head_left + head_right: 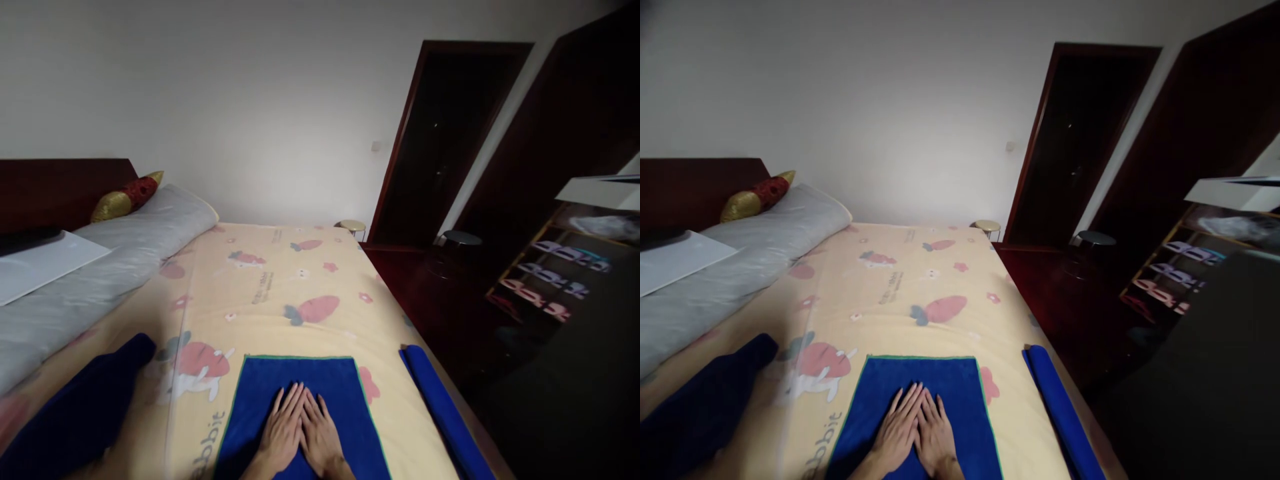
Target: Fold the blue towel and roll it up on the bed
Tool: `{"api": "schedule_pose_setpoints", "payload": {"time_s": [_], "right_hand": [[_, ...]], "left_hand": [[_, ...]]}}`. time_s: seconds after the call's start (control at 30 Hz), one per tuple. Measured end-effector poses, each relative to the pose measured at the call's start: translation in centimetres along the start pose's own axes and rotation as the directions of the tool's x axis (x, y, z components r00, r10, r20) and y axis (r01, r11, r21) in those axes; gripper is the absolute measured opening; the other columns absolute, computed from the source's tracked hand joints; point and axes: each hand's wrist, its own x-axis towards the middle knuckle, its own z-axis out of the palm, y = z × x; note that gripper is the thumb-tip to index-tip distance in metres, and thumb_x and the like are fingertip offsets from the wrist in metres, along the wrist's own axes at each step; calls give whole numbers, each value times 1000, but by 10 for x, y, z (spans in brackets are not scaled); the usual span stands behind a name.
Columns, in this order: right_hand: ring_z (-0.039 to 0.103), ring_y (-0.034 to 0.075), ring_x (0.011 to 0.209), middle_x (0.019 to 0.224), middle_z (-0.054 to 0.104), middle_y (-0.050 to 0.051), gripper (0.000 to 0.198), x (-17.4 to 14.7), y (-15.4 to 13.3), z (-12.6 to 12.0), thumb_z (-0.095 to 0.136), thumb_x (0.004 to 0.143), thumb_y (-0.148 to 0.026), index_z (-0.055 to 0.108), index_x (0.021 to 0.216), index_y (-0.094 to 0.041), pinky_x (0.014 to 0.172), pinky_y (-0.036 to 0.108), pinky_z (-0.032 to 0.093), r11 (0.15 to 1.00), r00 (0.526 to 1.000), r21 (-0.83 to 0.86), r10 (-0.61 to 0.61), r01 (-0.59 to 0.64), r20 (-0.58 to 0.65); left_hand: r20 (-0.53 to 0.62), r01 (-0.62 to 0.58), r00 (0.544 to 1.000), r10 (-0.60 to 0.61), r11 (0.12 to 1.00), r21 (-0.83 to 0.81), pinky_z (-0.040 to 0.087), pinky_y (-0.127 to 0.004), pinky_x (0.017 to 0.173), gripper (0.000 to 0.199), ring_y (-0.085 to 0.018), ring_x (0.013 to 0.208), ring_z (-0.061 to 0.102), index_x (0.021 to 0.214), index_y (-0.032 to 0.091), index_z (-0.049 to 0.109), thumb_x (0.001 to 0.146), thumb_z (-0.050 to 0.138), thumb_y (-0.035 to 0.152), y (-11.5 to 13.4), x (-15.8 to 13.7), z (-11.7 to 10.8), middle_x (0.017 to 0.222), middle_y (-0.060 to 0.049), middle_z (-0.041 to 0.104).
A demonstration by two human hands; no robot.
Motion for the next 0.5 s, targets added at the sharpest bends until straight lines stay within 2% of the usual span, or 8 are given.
{"api": "schedule_pose_setpoints", "payload": {"time_s": [0.07, 0.13, 0.2, 0.27, 0.33, 0.4, 0.5], "right_hand": [[30, 20, 143, 155, 26, 0, 63, 10, 12, -8, 37, 94, -41, 3, 146, -33, 117, 45, 32, 999, 999, -11, -31, 31, 8], [30, 20, 143, 156, 25, 2, 61, 16, 32, -15, 37, 94, -44, 8, 147, -34, 115, 44, 32, 1000, 1000, -27, -9, 9, 13], [31, 22, 143, 156, 28, 3, 57, 15, 60, -20, 34, 94, -48, 15, 146, -35, 114, 47, 33, 992, 993, -46, 118, -117, 21], [30, 23, 143, 155, 31, 4, 56, 6, 92, -25, 30, 94, -52, 20, 145, -33, 115, 49, 31, 960, 962, -65, 273, -272, 23], [27, 22, 144, 156, 30, 4, 59, -6, 119, -30, 29, 93, -54, 18, 146, -31, 117, 49, 26, 942, 944, -73, 329, -327, 16], [26, 21, 145, 156, 30, 3, 61, -16, 135, -34, 30, 93, -55, 17, 147, -30, 119, 49, 24, 939, 941, -81, 338, -336, 13], [28, 23, 144, 155, 31, 5, 63, -16, 128, -36, 32, 92, -56, 19, 147, -27, 118, 50, 24, 928, 934, -107, 357, -356, -11]], "left_hand": [[38, 11, 999, -10, 1000, -24, 32, -33, 115, 61, -10, 143, 30, 148, 27, 2, 93, 27, 22, -10, 11, -1, 158, 6, 30], [83, 82, 993, -79, 996, -41, 34, -34, 113, 57, -11, 143, 32, 148, 30, 2, 96, 26, 32, -30, 17, 0, 156, 5, 33], [129, 213, 970, -208, 977, -27, 35, -37, 111, 56, -13, 141, 36, 147, 32, 3, 96, 25, 40, -58, 13, 2, 154, 4, 38], [158, 334, 930, -332, 942, 15, 34, -41, 112, 54, -16, 140, 38, 146, 36, 5, 96, 25, 43, -88, 3, 3, 154, 3, 38], [162, 386, 907, -389, 921, 48, 30, -43, 114, 54, -17, 141, 37, 145, 38, 7, 95, 26, 46, -111, -10, 2, 156, 3, 35], [156, 401, 901, -406, 914, 63, 25, -44, 116, 55, -18, 141, 37, 145, 39, 8, 94, 26, 48, -122, -19, 1, 156, 3, 34], [122, 423, 895, -429, 903, 74, 16, -49, 119, 56, -20, 141, 38, 146, 36, 7, 94, 26, 46, -112, -17, -3, 155, 0, 37]]}}
